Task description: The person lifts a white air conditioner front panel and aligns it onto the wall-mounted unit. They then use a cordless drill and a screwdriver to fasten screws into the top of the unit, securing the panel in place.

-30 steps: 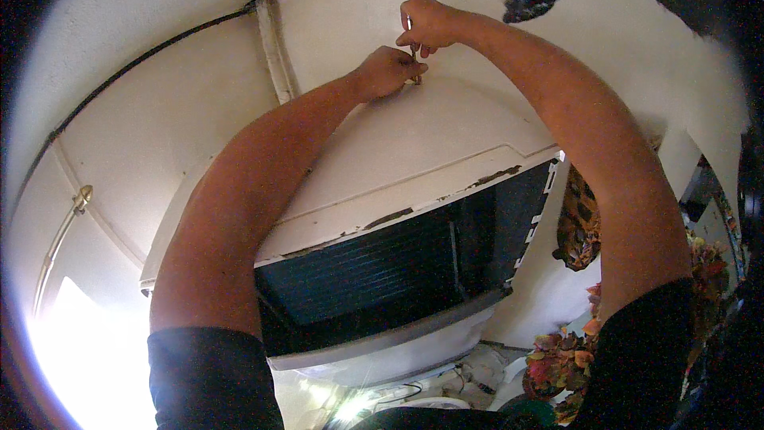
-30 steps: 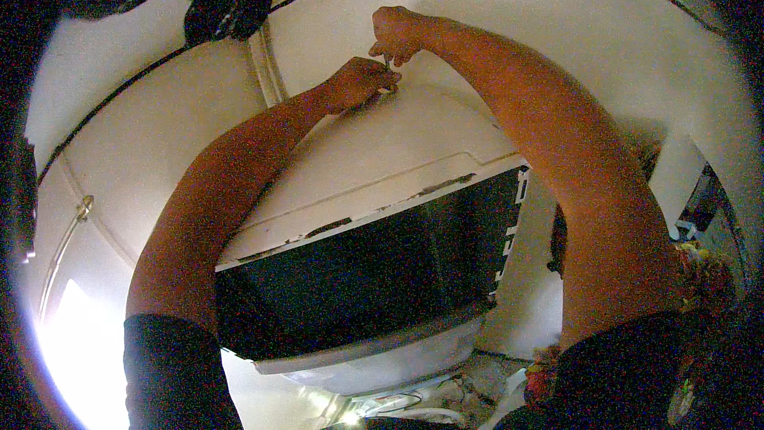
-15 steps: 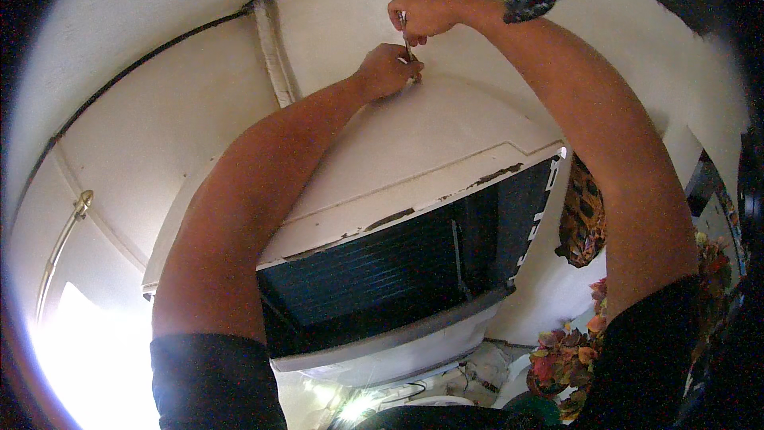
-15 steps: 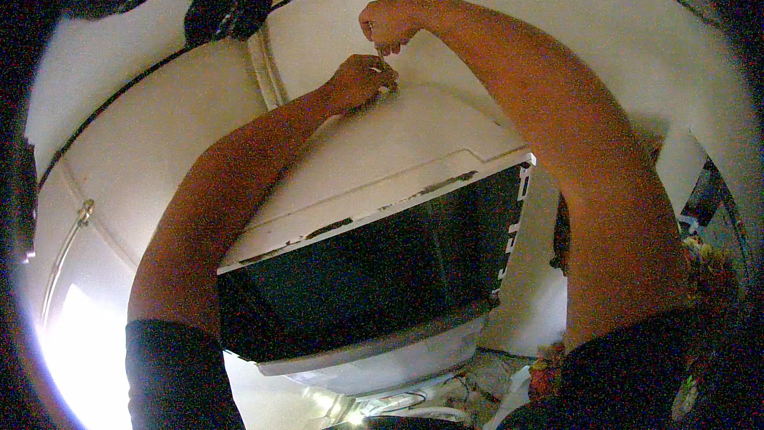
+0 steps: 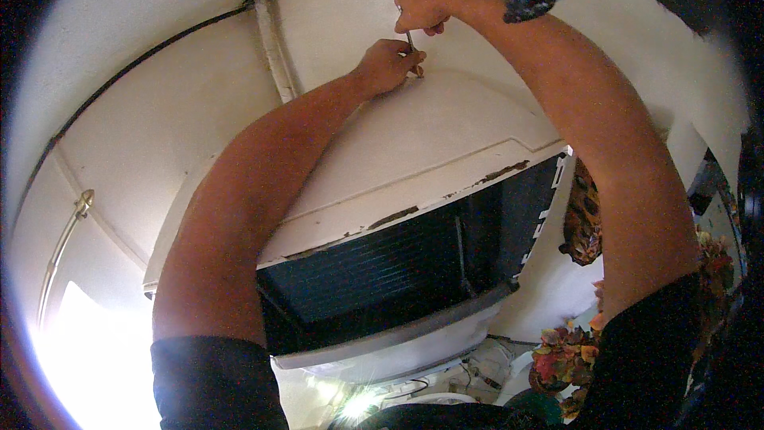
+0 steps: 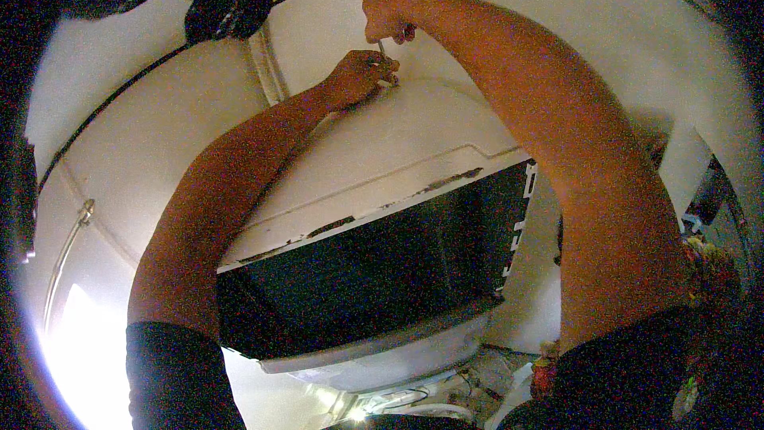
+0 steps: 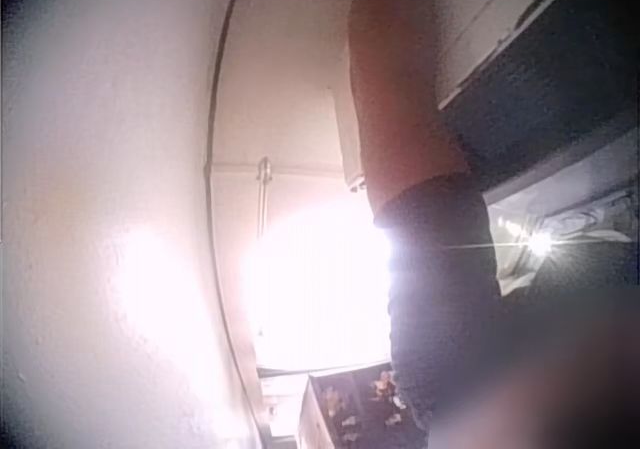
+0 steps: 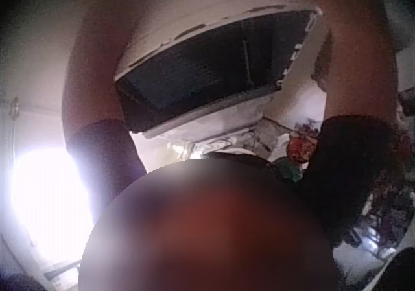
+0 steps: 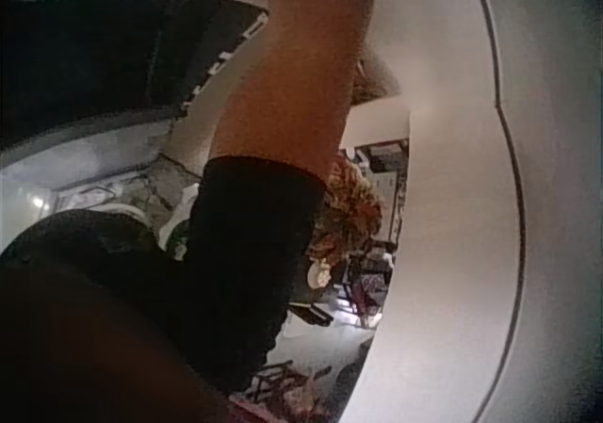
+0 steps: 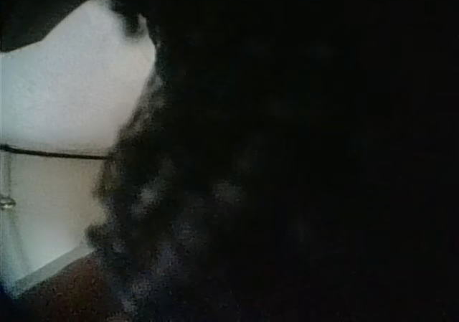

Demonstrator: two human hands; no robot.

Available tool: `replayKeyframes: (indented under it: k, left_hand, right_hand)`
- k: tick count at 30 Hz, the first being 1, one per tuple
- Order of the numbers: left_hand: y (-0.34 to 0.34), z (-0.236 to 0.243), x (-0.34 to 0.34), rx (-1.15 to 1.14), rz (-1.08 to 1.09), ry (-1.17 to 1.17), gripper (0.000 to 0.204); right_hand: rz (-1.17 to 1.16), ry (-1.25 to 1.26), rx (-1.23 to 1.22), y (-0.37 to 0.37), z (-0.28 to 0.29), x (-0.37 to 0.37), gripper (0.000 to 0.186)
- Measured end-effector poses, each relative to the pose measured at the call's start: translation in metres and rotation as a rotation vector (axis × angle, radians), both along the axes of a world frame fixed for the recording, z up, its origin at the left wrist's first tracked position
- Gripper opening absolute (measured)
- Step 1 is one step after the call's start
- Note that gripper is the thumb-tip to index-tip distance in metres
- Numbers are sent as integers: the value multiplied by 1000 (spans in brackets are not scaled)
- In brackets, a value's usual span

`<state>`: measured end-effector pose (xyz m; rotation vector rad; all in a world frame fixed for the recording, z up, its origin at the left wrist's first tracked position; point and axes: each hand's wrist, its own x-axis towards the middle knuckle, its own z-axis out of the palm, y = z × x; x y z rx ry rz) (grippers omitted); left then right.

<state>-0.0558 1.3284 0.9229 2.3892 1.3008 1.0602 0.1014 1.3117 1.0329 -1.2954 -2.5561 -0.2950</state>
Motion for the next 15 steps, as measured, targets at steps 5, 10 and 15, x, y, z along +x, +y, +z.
replayKeyframes:
  k: [5,10,15]
  left_hand:
    - [-6,8,-2,-136,-39,32,37]
    - [10,3,-6,24,63,196,29]
    - [31,-4,-16,307,-191,293,36]
  right_hand:
    - [104,-19,-54,2,7,3,41]
    - [48,-162,111,0,9,-3,41]
    - [21,-105,110,-2,6,-8,43]
